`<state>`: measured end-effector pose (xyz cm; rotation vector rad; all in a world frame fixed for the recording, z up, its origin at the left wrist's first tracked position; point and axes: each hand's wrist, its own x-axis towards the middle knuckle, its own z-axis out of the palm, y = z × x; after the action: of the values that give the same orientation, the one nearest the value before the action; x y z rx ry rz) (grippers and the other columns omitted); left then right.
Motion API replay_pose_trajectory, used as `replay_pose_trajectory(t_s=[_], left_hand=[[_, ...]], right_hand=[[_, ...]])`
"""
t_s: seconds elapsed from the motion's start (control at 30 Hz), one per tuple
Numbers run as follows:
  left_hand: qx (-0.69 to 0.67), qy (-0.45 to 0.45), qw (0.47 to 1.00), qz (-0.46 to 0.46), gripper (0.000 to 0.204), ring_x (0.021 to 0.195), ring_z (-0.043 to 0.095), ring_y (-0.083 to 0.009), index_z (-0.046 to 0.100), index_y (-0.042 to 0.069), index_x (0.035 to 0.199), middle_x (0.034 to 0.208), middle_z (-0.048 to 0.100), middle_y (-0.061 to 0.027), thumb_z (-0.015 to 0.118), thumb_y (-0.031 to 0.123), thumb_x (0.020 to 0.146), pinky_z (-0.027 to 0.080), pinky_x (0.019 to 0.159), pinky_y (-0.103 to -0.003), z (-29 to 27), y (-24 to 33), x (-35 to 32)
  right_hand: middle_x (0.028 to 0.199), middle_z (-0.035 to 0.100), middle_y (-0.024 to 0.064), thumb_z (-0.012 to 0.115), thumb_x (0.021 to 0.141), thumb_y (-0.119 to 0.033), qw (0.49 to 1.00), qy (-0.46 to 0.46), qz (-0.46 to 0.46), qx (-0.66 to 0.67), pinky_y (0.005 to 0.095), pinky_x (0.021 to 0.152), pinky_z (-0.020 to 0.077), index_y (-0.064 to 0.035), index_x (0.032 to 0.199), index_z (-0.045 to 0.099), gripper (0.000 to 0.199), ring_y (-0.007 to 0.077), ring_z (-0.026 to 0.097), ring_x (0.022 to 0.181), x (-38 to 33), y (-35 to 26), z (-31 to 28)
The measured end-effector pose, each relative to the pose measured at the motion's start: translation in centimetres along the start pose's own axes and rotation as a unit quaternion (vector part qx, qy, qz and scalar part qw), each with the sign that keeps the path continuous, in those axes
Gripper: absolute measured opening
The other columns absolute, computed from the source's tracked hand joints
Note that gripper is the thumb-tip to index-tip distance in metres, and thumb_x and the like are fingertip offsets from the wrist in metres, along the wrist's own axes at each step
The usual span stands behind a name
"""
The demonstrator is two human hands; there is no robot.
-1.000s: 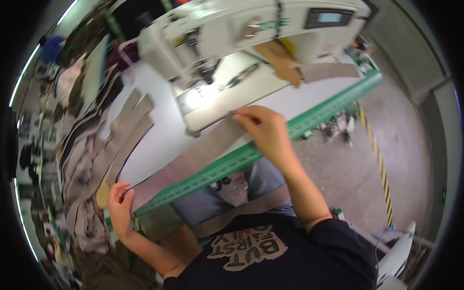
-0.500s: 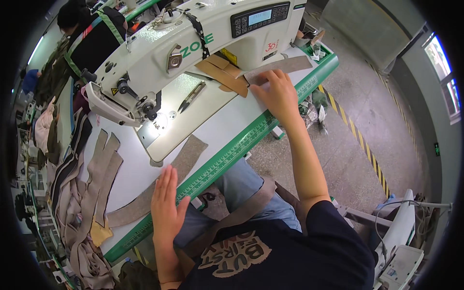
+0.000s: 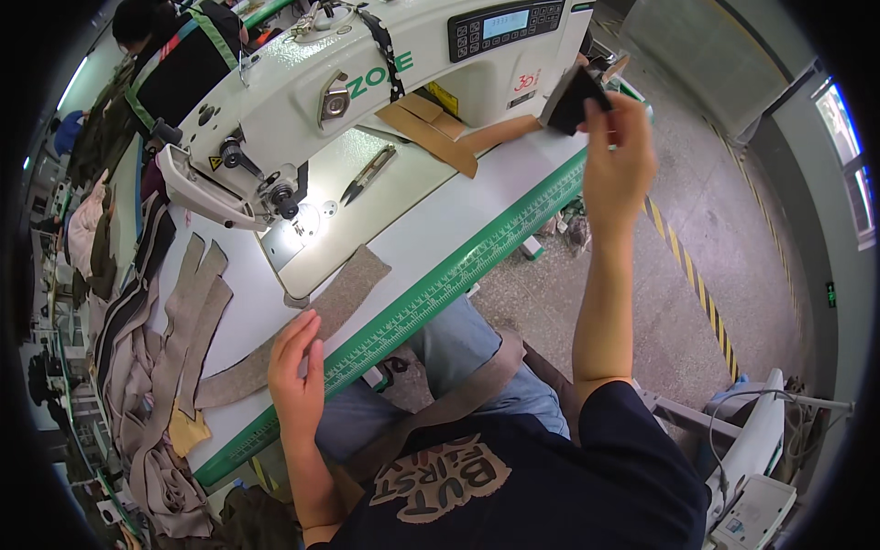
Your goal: Sewing fabric strips together using an industrial sewing machine.
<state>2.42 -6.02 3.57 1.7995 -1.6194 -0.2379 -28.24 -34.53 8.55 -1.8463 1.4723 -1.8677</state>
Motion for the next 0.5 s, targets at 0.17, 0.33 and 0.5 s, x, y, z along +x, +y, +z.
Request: replay_pose_trajectory(t_s=[0.17,0.33,0.5], left_hand=[[-0.085,0.062,0.994,-0.04,0.029,0.111,0.067,-0.0264,0.072,0.005,0.118,0.125,0.069,-0.0124,0.07,0.0,0.089,0.053,0.091,-0.036,0.1,2.0,0.9],[-0.311,0.016,0.95,-0.015,0.034,0.097,0.069,-0.0216,0.072,0.005,0.117,0.118,0.071,-0.0098,0.079,0.006,0.084,0.054,0.081,-0.031,-0.5,7.0,2.5],[-0.333,-0.093,0.932,-0.107,0.033,0.079,0.068,-0.015,0.071,0.003,0.114,0.103,0.073,-0.0088,0.083,0.009,0.084,0.053,0.068,-0.028,-1.8,7.5,-0.4]], right_hand=[[0.08,0.068,0.0025,0.069,0.097,-0.009,0.984,0.005,0.023,0.177,0.0215,0.061,0.044,-0.0003,0.111,0.064,0.017,0.0078,0.06,0.067,-0.4,-6.7,-3.0],[0.079,0.071,0.0017,0.08,0.081,-0.002,0.936,-0.295,0.006,0.194,0.0242,0.055,0.0427,-0.0039,0.099,0.074,0.019,0.0087,0.056,0.063,-4.9,-12.9,-5.5],[0.07,0.062,0.0051,0.088,0.071,-0.02,0.751,-0.589,-0.056,0.294,0.0307,0.06,0.0428,-0.0067,0.081,0.075,0.021,0.0183,0.055,0.067,-10.5,-14.0,-1.1]])
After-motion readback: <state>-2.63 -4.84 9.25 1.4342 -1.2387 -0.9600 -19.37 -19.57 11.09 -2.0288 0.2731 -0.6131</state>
